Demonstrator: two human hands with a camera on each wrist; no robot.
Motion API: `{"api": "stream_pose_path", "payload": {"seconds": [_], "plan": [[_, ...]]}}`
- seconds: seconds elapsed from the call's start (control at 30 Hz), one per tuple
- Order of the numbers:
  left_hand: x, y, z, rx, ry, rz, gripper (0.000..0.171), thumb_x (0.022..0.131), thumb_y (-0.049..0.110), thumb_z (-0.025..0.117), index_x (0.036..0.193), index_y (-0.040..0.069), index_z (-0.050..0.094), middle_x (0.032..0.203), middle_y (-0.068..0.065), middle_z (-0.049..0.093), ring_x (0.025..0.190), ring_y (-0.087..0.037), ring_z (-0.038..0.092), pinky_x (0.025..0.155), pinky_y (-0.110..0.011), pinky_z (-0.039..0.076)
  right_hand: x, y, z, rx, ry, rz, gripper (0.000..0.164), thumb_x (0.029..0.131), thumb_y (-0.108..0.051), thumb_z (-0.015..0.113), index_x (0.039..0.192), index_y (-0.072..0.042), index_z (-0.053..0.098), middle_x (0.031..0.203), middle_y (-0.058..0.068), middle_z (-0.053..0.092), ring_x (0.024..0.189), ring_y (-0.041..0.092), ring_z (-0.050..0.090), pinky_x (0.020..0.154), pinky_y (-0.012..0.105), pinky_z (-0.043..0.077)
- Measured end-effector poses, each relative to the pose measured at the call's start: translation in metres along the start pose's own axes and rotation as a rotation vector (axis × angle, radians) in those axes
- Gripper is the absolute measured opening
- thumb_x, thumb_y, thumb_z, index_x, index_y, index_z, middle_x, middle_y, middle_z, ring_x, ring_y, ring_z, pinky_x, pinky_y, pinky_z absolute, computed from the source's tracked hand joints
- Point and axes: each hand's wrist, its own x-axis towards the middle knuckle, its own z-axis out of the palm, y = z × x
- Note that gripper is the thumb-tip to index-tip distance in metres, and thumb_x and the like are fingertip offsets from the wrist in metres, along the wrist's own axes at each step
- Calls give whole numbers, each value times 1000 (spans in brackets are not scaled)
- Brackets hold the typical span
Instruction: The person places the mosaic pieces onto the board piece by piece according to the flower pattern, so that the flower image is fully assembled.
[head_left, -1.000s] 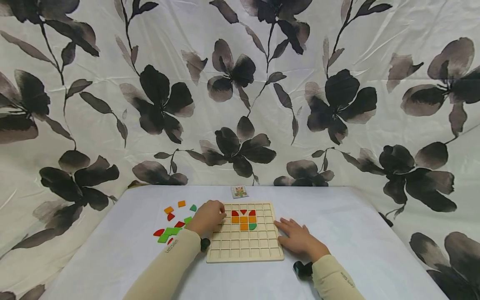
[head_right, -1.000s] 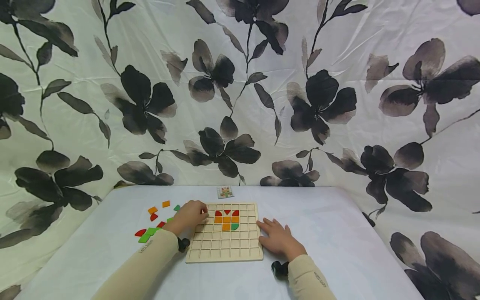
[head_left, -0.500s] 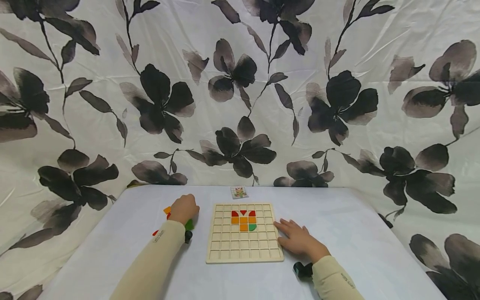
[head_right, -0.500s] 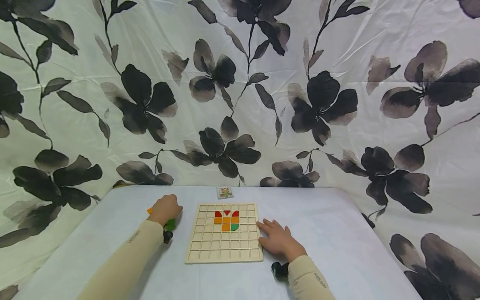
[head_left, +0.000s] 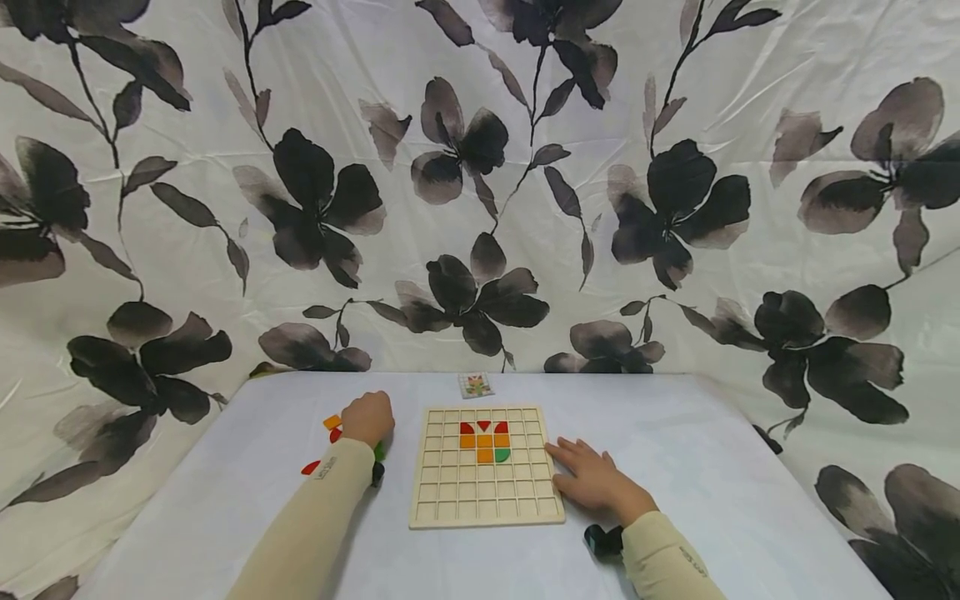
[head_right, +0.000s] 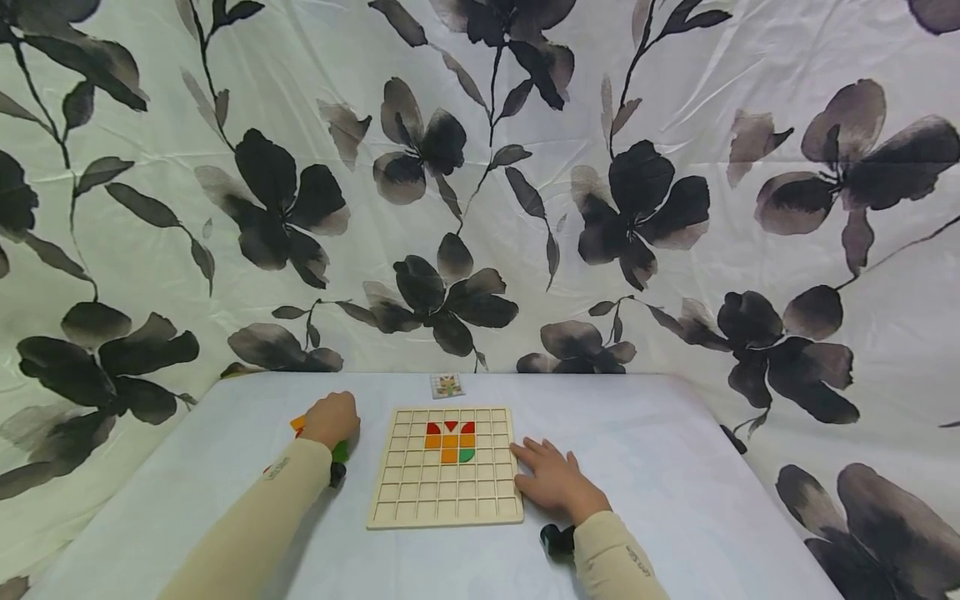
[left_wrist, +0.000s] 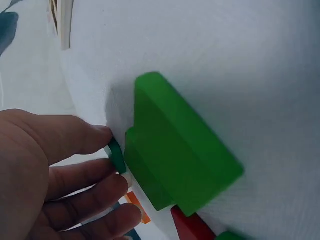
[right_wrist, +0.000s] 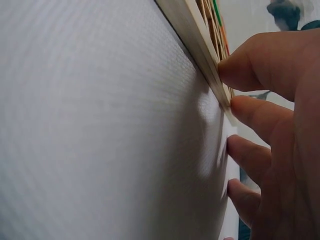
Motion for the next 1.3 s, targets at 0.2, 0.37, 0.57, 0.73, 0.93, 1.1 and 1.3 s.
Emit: {"api": "stream_pose_path", "payload": {"seconds": [0.2,0.37,0.57,0.73,0.93,1.1,1.3], "plan": [[-3,-1,-5,-59,-50,-6,27,86,19,68,98,-4,66,81,-13,66,67,-26,57,64,-40,51,0,2,0,-6,12,-14,54,92,-31,52,145,-20,45,155,9,37,145,39,26,110,70,14],[-1,-3,-4,-87,-97,4,37,83,27,72,104,-3,64,85,-11,64,69,-24,55,63,-36,47,1,2,1,-10,10,-7,55,92,-32,52,146,-21,45,155,9,37,145,39,26,111,69,14],[4,-2,-1,-137,-122,82,36,82,23,71,107,-1,60,97,-12,64,76,-24,54,73,-39,49,1,2,2,-7,12,1,55,93,-32,53,146,-22,44,155,8,36,146,38,25,111,69,13],[-1,1,-2,-188,-130,129,33,81,20,71,106,1,61,96,-10,63,78,-21,53,71,-34,48,1,2,2,-7,7,1,55,93,-32,52,146,-22,44,156,7,35,146,38,24,111,69,13],[-13,11,-2,-222,-125,204,25,81,15,71,103,6,65,91,-6,63,79,-19,53,74,-35,49,-1,1,0,-13,13,-11,55,93,-30,52,146,-22,44,155,8,37,146,39,25,111,69,14],[-22,20,-1,-230,-122,277,25,80,11,71,104,7,67,88,-5,63,79,-18,53,77,-35,49,-2,0,-2,-11,15,-15,54,93,-30,52,146,-21,44,155,8,37,146,39,25,111,69,14],[-31,32,0,-265,-175,301,35,78,11,75,112,8,66,92,-3,63,84,-18,53,80,-36,49,-1,1,-1,-10,13,-11,54,93,-30,52,146,-21,44,155,8,36,146,39,25,111,69,14]]}}
